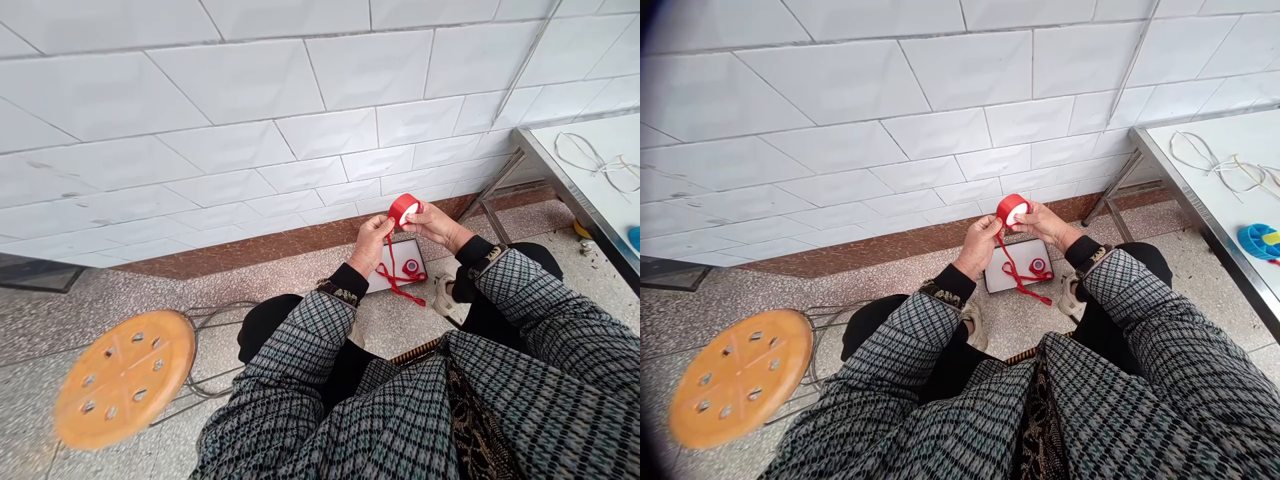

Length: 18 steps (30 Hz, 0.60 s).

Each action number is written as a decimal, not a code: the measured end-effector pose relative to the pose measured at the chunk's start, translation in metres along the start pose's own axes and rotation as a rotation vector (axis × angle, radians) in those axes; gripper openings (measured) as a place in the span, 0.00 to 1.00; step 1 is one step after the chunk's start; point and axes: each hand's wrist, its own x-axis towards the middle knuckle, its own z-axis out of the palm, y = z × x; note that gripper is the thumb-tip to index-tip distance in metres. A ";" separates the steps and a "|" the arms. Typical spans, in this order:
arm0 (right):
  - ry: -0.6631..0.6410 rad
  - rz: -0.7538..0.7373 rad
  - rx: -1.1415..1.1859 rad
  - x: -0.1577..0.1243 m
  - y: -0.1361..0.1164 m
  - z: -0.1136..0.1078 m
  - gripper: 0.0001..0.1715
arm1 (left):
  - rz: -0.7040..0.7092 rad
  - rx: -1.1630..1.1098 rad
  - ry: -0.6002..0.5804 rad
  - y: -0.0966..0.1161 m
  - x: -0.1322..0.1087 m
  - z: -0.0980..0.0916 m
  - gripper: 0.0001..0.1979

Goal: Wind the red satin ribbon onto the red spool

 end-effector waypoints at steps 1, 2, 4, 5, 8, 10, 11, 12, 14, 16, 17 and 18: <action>0.002 0.005 0.003 0.000 0.001 -0.001 0.33 | 0.010 0.008 -0.005 0.000 0.001 0.000 0.19; 0.005 0.010 0.008 0.000 0.002 -0.001 0.33 | 0.020 0.013 -0.017 0.000 0.001 -0.001 0.18; 0.015 0.019 0.023 -0.001 0.004 -0.002 0.31 | 0.030 0.018 -0.066 0.000 0.003 -0.003 0.22; 0.022 0.021 0.035 -0.002 0.005 -0.002 0.30 | 0.027 0.020 -0.099 0.000 0.004 -0.004 0.25; 0.046 0.023 0.064 -0.003 0.008 0.000 0.28 | -0.006 0.019 -0.197 0.001 0.007 -0.009 0.28; 0.065 0.029 0.069 -0.004 0.010 0.003 0.27 | -0.041 0.017 -0.261 0.002 0.009 -0.012 0.27; 0.075 0.034 0.068 -0.004 0.011 0.004 0.27 | -0.053 0.015 -0.280 0.004 0.009 -0.014 0.27; 0.083 0.038 0.066 -0.004 0.011 0.005 0.27 | -0.060 0.014 -0.288 0.005 0.010 -0.014 0.27; 0.090 0.041 0.058 -0.005 0.013 0.007 0.27 | -0.067 0.011 -0.287 0.009 0.010 -0.016 0.28; 0.082 0.040 0.037 -0.005 0.013 0.008 0.28 | -0.080 0.007 -0.291 0.012 0.010 -0.016 0.28; 0.070 0.041 0.015 -0.005 0.012 0.007 0.29 | -0.091 0.005 -0.295 0.013 0.009 -0.017 0.28; 0.052 0.041 -0.020 -0.005 0.010 0.007 0.30 | -0.103 0.005 -0.297 0.014 0.009 -0.018 0.28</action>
